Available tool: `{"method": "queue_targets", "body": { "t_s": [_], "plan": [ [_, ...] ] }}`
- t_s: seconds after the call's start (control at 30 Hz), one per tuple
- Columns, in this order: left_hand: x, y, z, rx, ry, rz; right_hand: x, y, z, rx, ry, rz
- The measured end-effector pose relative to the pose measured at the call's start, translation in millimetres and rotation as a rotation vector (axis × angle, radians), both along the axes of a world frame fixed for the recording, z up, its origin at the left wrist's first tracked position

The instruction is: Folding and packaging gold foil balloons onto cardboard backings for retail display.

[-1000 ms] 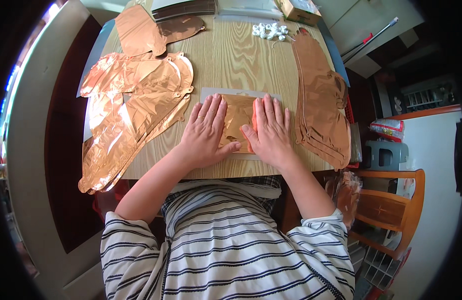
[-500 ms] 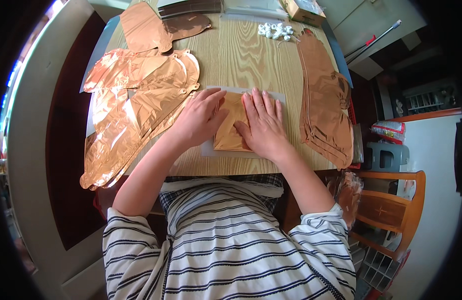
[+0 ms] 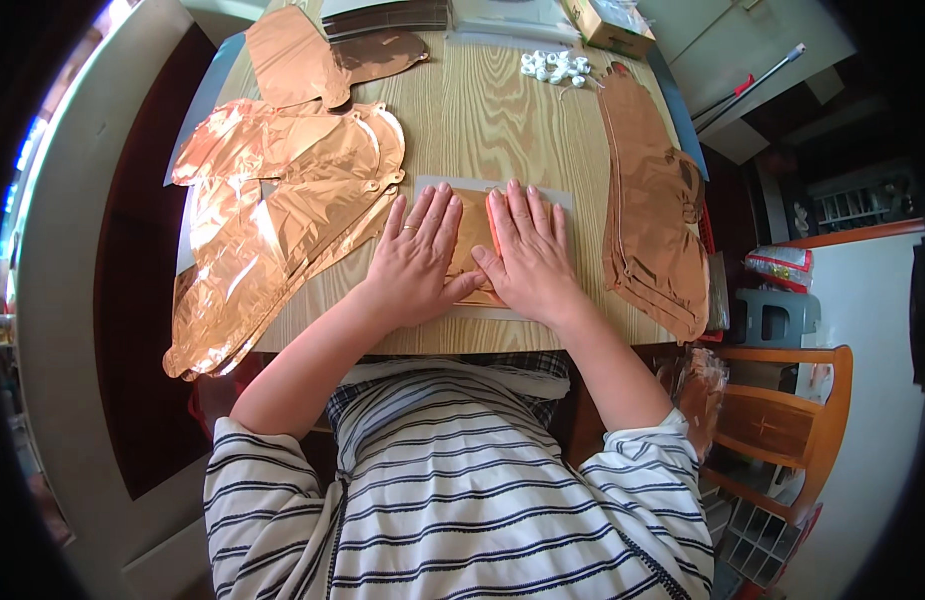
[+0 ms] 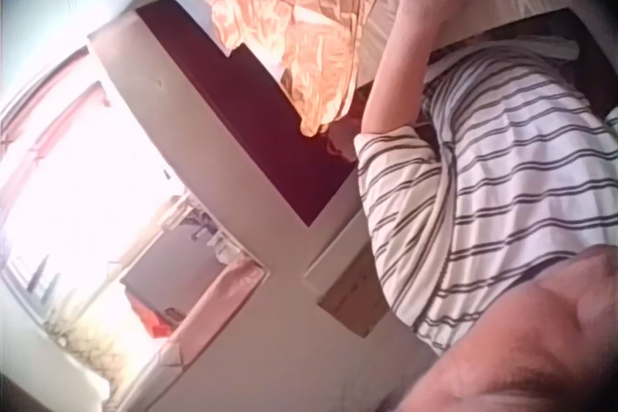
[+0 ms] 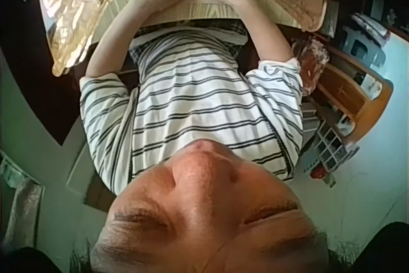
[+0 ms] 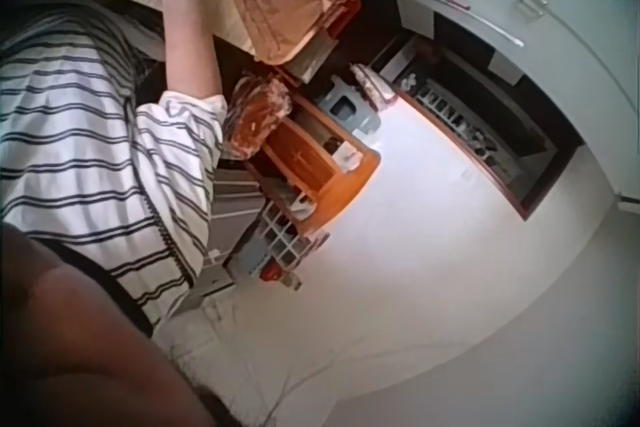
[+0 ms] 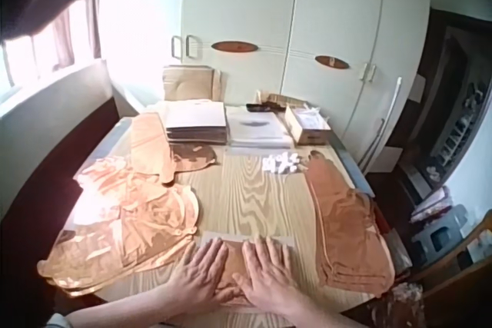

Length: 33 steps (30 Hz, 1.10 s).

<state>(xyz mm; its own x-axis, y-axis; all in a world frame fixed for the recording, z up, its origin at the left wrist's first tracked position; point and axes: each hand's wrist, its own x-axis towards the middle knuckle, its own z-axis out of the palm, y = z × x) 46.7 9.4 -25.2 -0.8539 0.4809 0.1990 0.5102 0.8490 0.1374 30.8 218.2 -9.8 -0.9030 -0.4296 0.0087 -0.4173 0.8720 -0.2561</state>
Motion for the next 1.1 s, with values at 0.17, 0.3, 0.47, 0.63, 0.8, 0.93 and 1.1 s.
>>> {"method": "queue_targets", "body": {
  "t_s": [0.17, 0.3, 0.47, 0.63, 0.8, 0.93, 1.1],
  "plan": [
    [-7, -5, 27, 0.28, -0.165, 0.003, -2, -1, 0, 0.009, -0.024, -0.006],
    [-46, -25, 34, 0.671, -0.386, 0.202, -2, -5, 2, 0.006, -0.045, -0.027],
    [-74, -20, 73, 0.626, -0.735, 0.355, 0, -5, 4, -0.015, -0.05, -0.049],
    [-96, -18, 64, 0.46, -0.864, 0.304, 1, -5, 2, -0.045, -0.013, -0.06],
    [-99, -12, 63, 0.372, -0.829, 0.327, 2, -3, -1, -0.057, 0.026, -0.075],
    [-96, -10, 63, 0.385, -0.764, 0.325, 2, -3, 0, -0.064, 0.018, -0.075],
    [-97, -8, 61, 0.433, -0.713, 0.281, 2, -1, 1, -0.061, 0.001, -0.074]
  ]
}}
